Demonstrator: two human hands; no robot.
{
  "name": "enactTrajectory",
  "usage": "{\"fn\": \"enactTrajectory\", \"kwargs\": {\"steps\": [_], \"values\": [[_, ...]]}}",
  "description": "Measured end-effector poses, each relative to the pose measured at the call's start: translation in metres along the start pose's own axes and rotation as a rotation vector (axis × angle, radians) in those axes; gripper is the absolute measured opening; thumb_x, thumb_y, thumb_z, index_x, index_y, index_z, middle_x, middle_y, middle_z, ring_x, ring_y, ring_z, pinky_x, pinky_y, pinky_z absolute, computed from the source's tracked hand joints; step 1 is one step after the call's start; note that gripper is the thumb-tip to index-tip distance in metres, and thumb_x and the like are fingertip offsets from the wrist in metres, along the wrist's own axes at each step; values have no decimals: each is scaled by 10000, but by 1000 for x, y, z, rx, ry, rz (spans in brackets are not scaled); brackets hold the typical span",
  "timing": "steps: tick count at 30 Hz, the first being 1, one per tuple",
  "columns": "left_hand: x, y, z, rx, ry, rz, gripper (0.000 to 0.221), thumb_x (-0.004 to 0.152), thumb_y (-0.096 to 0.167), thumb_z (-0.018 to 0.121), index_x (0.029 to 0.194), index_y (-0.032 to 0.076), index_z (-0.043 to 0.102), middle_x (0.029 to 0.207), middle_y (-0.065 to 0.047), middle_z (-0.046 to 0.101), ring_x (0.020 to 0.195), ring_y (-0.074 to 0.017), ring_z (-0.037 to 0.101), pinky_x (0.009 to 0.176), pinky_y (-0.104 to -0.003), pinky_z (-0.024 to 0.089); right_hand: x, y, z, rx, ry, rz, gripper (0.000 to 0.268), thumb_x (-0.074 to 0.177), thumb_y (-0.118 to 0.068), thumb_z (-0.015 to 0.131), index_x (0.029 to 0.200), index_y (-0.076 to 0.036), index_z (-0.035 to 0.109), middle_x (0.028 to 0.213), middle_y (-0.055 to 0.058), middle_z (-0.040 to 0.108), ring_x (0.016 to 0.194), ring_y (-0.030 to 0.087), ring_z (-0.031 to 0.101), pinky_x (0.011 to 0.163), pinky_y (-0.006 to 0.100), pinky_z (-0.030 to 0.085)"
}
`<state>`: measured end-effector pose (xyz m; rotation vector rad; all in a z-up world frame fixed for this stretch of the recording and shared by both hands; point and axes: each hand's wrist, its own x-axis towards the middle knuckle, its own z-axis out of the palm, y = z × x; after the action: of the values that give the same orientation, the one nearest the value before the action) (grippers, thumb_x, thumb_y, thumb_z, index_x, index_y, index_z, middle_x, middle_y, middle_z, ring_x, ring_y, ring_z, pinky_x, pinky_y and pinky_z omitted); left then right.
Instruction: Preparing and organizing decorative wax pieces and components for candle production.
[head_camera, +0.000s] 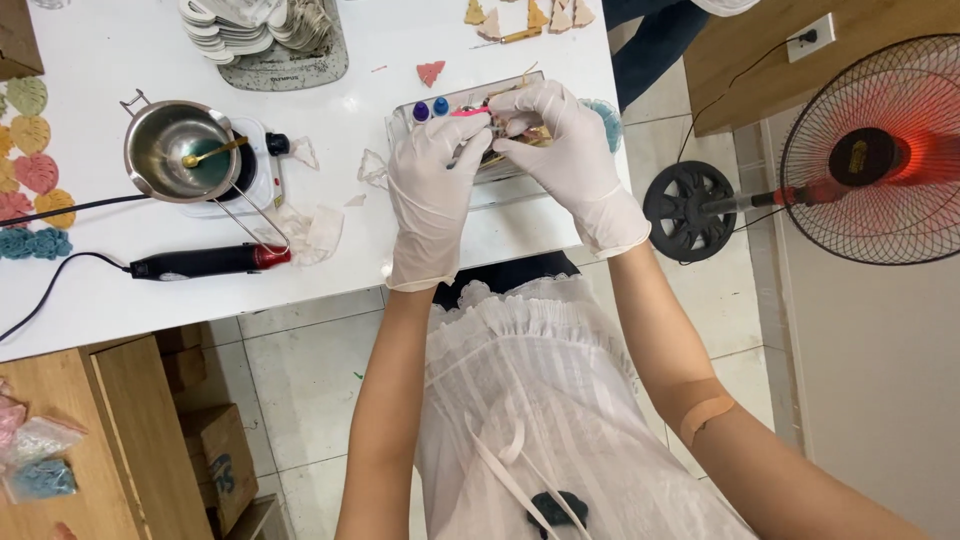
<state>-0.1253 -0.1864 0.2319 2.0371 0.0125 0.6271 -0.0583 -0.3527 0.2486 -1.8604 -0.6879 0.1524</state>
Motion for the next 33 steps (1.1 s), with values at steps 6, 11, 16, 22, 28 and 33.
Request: {"fn": "enactTrajectory", "kwargs": {"steps": [6,11,16,22,28,33], "values": [[-3,4,0,163,118,161,179,872,105,836,1035,95,763,984,-64,729,929,-288,666,940,-442,528,-11,12,3,45,109,89,258,880,38,804,1119,-50,763,1063,38,657,947,110,642,872,251,551],[-5,22,-10,-50,10,-17,168,881,131,836,1027,96,761,974,-48,733,904,-232,682,837,-359,534,-18,2,-5,137,108,114,131,908,37,770,1021,-25,744,1075,38,667,1068,148,640,963,281,533],[-7,38,-26,-40,-103,123,139,905,132,836,1015,124,752,985,-10,732,959,-218,679,893,-364,492,-32,-8,-20,230,35,72,107,912,42,760,985,-23,716,1082,35,662,1086,131,620,969,276,509],[-6,51,-28,9,-150,202,236,903,163,844,1105,125,728,1084,0,725,1048,-209,670,940,-362,474,-36,-20,-34,245,43,91,101,925,24,774,989,-30,718,1054,25,673,1023,113,633,923,266,520],[-12,55,-22,15,-100,191,216,888,167,853,1063,123,734,1033,3,731,997,-196,680,888,-346,460,-43,-30,-38,148,31,34,123,920,7,812,1004,-39,736,1034,36,691,1015,128,656,936,272,525],[-18,64,-24,-14,-191,118,105,920,108,819,980,111,732,968,3,738,898,-177,674,870,-336,470,-54,-35,-35,3,116,37,213,867,-48,832,1064,-79,756,1024,8,712,932,137,665,903,274,534]]}}
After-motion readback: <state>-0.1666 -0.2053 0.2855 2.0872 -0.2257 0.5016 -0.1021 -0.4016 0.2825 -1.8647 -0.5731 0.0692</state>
